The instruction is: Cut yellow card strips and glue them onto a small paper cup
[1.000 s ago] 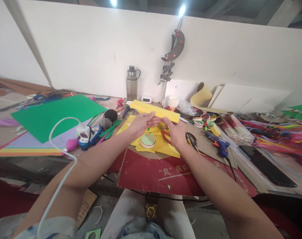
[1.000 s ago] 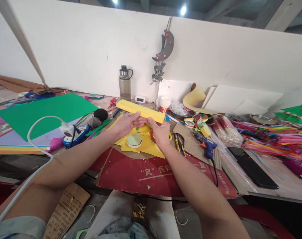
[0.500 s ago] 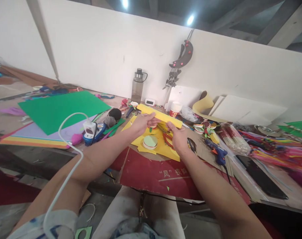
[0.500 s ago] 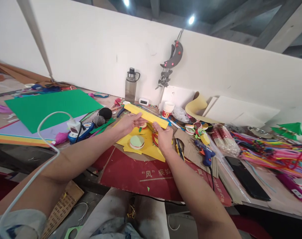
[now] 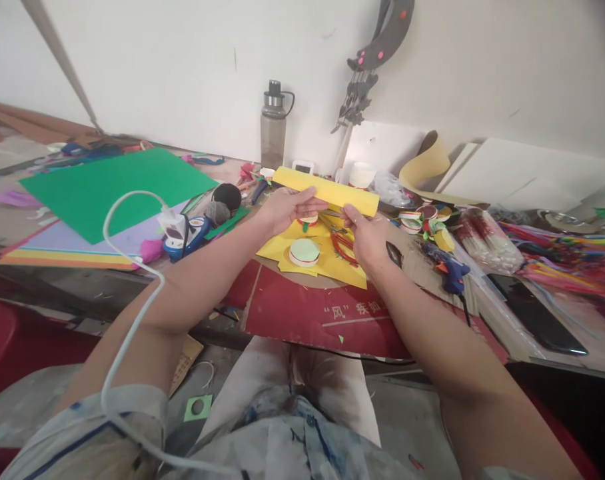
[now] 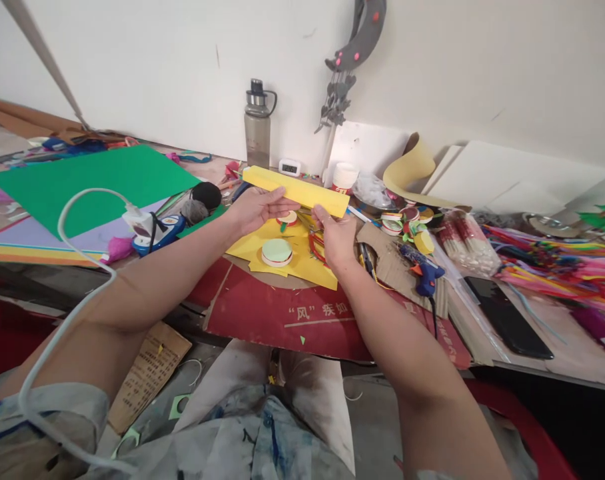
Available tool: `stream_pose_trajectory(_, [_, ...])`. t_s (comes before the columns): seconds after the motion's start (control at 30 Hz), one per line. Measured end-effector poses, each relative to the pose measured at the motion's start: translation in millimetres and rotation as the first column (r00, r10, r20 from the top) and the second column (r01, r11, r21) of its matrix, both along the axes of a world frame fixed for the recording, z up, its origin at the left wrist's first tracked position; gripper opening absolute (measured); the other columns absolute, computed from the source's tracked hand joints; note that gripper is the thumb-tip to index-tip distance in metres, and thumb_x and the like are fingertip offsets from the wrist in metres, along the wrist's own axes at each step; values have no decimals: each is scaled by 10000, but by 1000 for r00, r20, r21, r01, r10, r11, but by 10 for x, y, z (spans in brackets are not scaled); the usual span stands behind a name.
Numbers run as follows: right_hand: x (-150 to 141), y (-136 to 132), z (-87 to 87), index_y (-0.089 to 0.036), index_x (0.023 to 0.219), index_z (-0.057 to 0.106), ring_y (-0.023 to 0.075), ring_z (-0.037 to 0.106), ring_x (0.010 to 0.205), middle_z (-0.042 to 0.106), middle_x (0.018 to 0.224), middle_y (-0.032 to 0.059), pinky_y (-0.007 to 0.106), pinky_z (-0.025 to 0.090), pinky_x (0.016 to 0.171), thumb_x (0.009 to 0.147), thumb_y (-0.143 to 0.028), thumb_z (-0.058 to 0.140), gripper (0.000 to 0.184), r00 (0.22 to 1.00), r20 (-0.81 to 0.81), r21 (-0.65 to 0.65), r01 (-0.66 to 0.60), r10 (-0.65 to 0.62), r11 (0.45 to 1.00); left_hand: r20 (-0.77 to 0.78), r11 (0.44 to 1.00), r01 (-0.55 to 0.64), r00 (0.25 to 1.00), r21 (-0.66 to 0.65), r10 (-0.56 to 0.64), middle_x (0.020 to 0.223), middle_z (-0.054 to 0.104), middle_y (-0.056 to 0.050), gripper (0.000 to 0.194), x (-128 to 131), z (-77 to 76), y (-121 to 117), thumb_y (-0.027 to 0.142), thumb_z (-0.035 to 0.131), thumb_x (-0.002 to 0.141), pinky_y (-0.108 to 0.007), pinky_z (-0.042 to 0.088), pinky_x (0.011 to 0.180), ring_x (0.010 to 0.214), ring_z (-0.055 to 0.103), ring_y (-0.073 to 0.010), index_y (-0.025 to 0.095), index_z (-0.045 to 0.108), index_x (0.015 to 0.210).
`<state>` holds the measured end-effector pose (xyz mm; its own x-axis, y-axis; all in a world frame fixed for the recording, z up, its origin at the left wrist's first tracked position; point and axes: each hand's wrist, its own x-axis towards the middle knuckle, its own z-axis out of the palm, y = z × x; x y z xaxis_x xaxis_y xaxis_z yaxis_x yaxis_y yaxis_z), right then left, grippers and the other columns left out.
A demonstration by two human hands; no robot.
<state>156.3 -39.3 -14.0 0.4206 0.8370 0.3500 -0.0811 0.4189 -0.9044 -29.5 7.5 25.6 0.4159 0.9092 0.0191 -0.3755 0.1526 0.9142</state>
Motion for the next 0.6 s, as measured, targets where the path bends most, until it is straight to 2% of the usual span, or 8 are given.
stream_pose_trajectory(0.23, [89,41,-45,-254,774,692,174,647,679,752,783,24,342,539,633,745,-526,847,315,995,98,-2,23,-23,1000,-74,997,50,996,54,-46,941,824,-164,296,22,-77,41,390,787,900,-296,609,916,969,808,-219,102,748,954])
stream_pose_trajectory(0.4, [138,79,-73,-250,796,677,180,652,695,750,796,27,350,535,632,760,-597,804,371,987,146,-10,62,-59,998,-85,996,72,994,62,-66,936,827,-139,325,59,-66,25,423,788,893,-288,609,923,975,807,-215,106,750,956])
stream_pose_trajectory(0.6, [139,78,-73,-259,825,672,204,674,757,759,853,53,368,536,652,759,-634,780,395,984,164,-28,81,-75,996,-64,998,51,997,-34,-54,909,824,-142,326,91,-17,-40,393,801,885,-299,615,931,963,811,-225,99,748,1017])
